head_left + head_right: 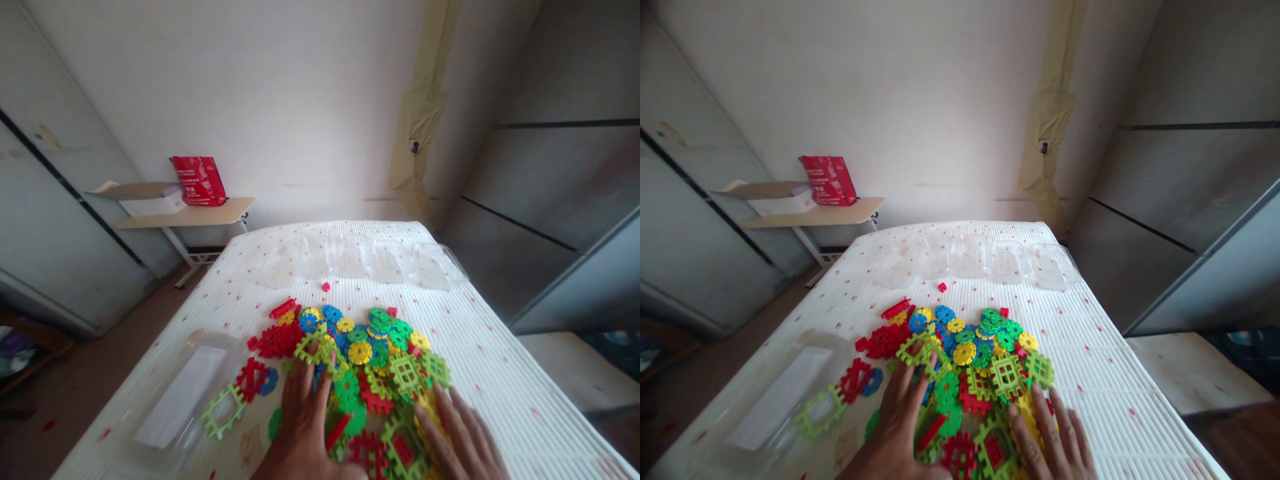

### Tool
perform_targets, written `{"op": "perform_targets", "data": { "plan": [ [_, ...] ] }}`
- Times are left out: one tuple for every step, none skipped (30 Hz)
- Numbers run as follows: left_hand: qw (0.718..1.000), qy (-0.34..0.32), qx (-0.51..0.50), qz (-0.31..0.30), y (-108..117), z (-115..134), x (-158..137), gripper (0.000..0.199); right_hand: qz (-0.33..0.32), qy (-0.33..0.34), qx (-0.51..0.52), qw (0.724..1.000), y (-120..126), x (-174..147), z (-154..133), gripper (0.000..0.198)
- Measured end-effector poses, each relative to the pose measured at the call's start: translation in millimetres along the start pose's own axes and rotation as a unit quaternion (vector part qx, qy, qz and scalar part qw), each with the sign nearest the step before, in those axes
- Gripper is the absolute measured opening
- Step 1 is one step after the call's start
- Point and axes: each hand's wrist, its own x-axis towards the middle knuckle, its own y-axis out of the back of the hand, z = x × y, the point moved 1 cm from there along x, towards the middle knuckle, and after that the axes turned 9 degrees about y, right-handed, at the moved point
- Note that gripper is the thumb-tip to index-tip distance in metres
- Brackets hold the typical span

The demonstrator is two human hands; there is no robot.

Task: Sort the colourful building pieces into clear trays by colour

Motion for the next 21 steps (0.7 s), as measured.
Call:
{"op": "perform_targets", "data": {
  "plan": [
    [1.0, -0.021, 0.007, 0.01, -2.2, -0.5, 0.2, 0.114, 0.014, -0.026, -0.001, 1.0, -2.1, 8.3, -1.3, 0.079],
    [0.999, -0.042, 0.014, 0.026, -4.4, -0.3, 0.8, 0.114, 0.027, -0.049, 0.011, 0.998, -2.1, 18.8, -1.5, 0.083],
    [0.997, -0.06, 0.02, 0.044, -6.5, 0.6, 1.8, 0.115, 0.029, -0.065, 0.036, 0.997, -0.8, 30.4, -0.7, 0.087],
    [0.995, -0.073, 0.025, 0.064, -8.5, 2.2, 2.9, 0.117, 0.026, -0.075, 0.07, 0.994, 1.2, 42.1, 1.2, 0.088],
    [0.992, -0.084, 0.028, 0.085, -10.3, 4.1, 4.0, 0.117, 0.026, -0.081, 0.104, 0.991, 3.5, 53.0, 3.8, 0.087],
    [0.989, -0.094, 0.031, 0.105, -12.1, 6.4, 5.0, 0.116, 0.03, -0.082, 0.139, 0.986, 5.5, 62.8, 6.8, 0.085],
    [0.986, -0.108, 0.031, 0.124, -13.9, 8.7, 5.8, 0.113, 0.042, -0.08, 0.172, 0.981, 6.9, 71.2, 9.9, 0.082],
    [0.982, -0.126, 0.031, 0.14, -15.9, 11.0, 6.4, 0.109, 0.057, -0.075, 0.203, 0.975, 7.6, 78.3, 12.8, 0.079],
    [0.977, -0.143, 0.028, 0.155, -18.1, 12.8, 6.7, 0.104, 0.071, -0.073, 0.232, 0.967, 7.5, 84.3, 15.3, 0.077],
    [0.973, -0.156, 0.023, 0.169, -20.4, 14.0, 6.9, 0.1, 0.085, -0.076, 0.258, 0.96, 6.9, 89.5, 17.3, 0.074],
    [0.97, -0.161, 0.016, 0.183, -22.8, 14.5, 6.9, 0.096, 0.098, -0.084, 0.28, 0.951, 6.0, 94.3, 18.8, 0.071],
    [0.967, -0.162, 0.01, 0.194, -25.3, 14.4, 6.8, 0.092, 0.107, -0.096, 0.301, 0.943, 5.0, 98.9, 19.7, 0.067],
    [0.965, -0.165, 0.006, 0.204, -27.7, 13.6, 6.6, 0.087, 0.113, -0.112, 0.321, 0.934, 4.0, 103.6, 20.1, 0.063],
    [0.963, -0.165, 0.004, 0.214, -30.0, 12.4, 6.3, 0.081, 0.118, -0.128, 0.34, 0.924, 3.3, 108.6, 20.1, 0.058],
    [0.96, -0.166, 0.004, 0.224, -31.9, 10.8, 5.9, 0.076, 0.122, -0.139, 0.358, 0.915, 3.0, 113.8, 19.7, 0.052],
    [0.957, -0.17, 0.008, 0.233, -33.2, 9.3, 5.4, 0.071, 0.123, -0.144, 0.374, 0.908, 3.2, 119.4, 19.0, 0.046],
    [0.954, -0.174, 0.013, 0.243, -33.8, 7.9, 5.0, 0.067, 0.126, -0.142, 0.386, 0.903, 3.9, 125.4, 18.1, 0.04],
    [0.951, -0.177, 0.02, 0.252, -33.5, 6.8, 4.7, 0.064, 0.131, -0.136, 0.393, 0.9, 5.3, 131.5, 17.1, 0.037],
    [0.948, -0.179, 0.027, 0.262, -32.2, 6.1, 4.5, 0.061, 0.138, -0.127, 0.396, 0.899, 7.3, 137.9, 16.0, 0.034],
    [0.944, -0.183, 0.037, 0.273, -29.9, 5.8, 4.6, 0.059, 0.143, -0.115, 0.396, 0.9, 9.8, 144.3, 14.9, 0.032],
    [0.938, -0.191, 0.047, 0.284, -26.8, 5.9, 4.7, 0.057, 0.145, -0.101, 0.395, 0.902, 12.9, 150.9, 13.7, 0.031]
  ]
}}
